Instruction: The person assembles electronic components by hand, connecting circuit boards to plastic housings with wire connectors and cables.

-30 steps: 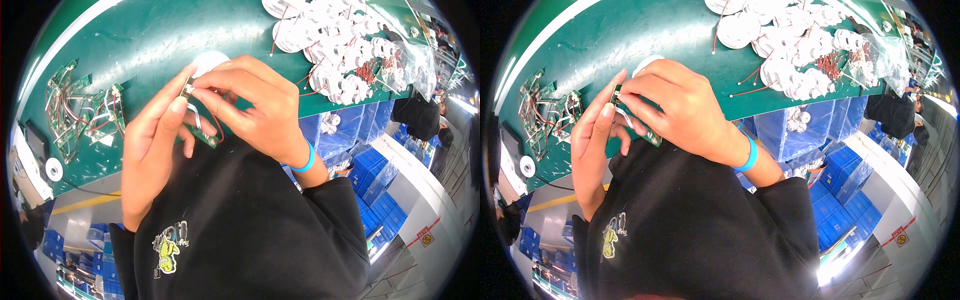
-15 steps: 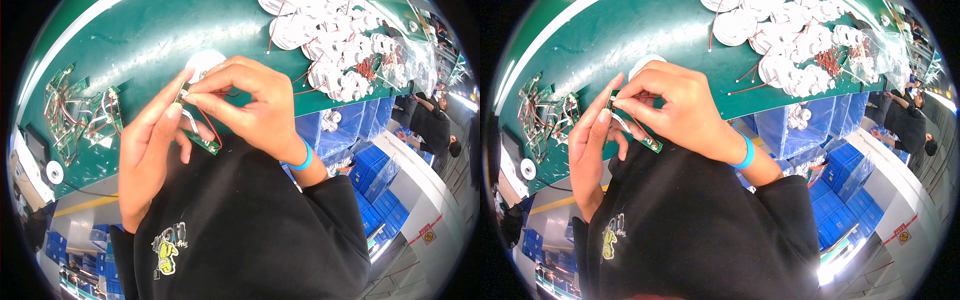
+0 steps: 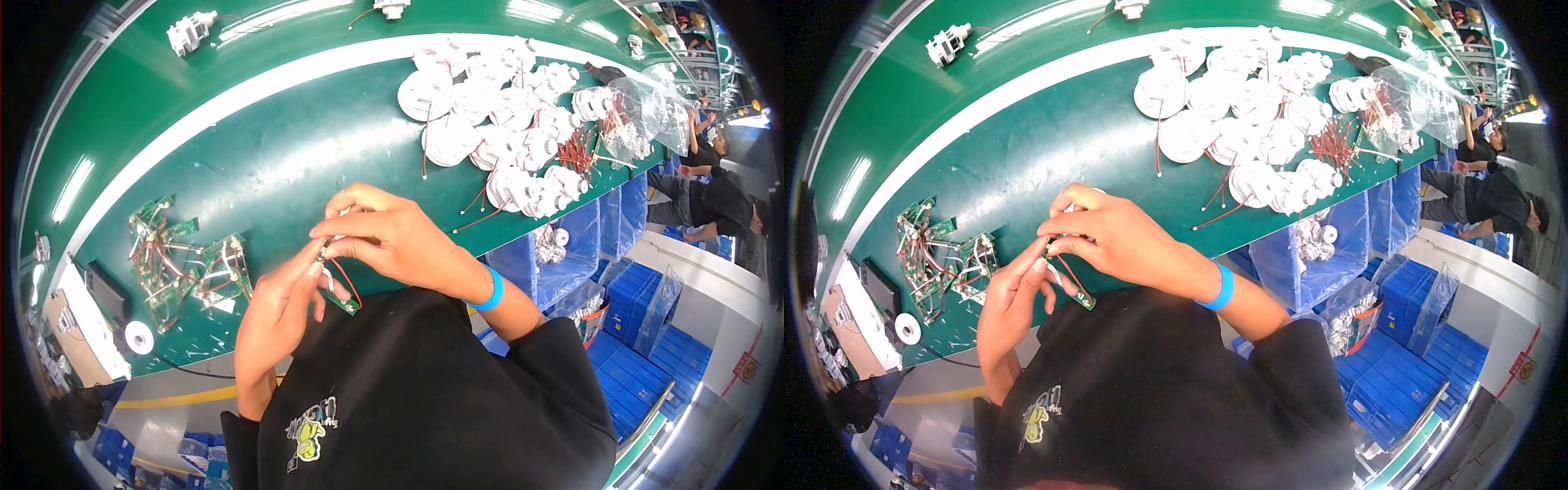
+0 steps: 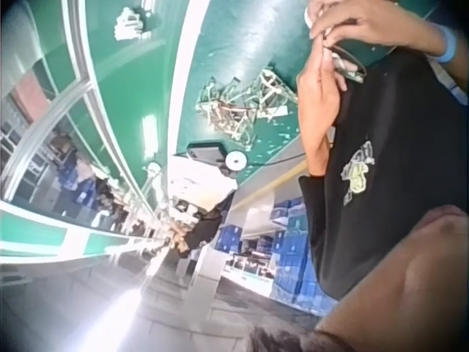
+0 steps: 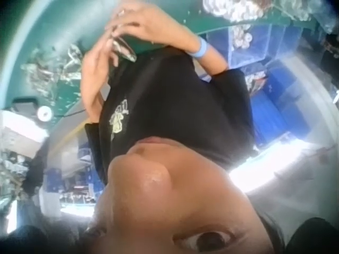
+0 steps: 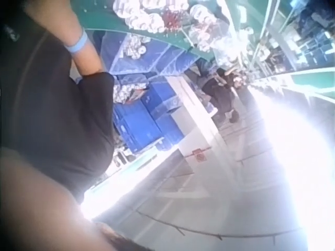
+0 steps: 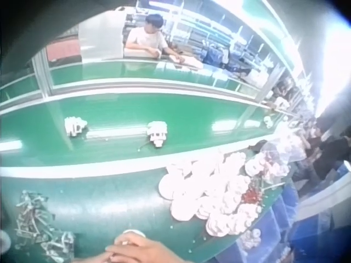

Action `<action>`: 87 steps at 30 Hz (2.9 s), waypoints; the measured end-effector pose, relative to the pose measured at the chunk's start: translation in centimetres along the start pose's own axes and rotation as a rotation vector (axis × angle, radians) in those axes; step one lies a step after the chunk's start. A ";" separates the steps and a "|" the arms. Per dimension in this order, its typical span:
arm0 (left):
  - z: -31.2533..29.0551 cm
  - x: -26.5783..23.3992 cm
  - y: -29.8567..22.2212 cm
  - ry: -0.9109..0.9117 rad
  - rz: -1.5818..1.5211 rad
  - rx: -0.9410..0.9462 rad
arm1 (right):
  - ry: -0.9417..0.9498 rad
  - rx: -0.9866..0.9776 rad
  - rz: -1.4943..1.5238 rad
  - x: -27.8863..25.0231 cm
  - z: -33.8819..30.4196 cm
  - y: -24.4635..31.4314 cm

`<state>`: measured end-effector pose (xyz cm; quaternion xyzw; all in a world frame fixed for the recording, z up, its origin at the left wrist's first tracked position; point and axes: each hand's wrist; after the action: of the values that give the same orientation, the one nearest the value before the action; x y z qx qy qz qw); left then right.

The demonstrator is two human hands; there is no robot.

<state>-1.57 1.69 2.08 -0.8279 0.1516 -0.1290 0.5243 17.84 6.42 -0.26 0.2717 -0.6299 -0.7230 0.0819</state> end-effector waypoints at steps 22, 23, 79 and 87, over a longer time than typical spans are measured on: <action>0.8 -0.2 3.1 -0.143 -0.903 -0.109 | -0.336 0.276 -0.336 2.4 -9.6 -3.4; 0.8 -0.2 2.9 -0.140 -0.896 -0.112 | -0.259 0.252 -0.284 2.4 -9.8 -3.6; 0.8 3.4 1.9 -0.147 -0.393 -0.011 | -0.254 0.178 0.348 2.1 -4.1 -0.9; 0.7 3.0 2.5 -0.183 -0.384 -0.036 | -0.226 0.146 0.233 1.5 -3.8 -0.8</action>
<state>1.13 0.13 -0.31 -0.8592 -0.0551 -0.1480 0.4867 18.66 2.63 -1.63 0.1191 -0.7133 -0.6868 0.0738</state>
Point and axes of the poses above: each hand's wrist, its own z-axis towards the middle knuckle, its own x-axis out of the palm, y = z × x
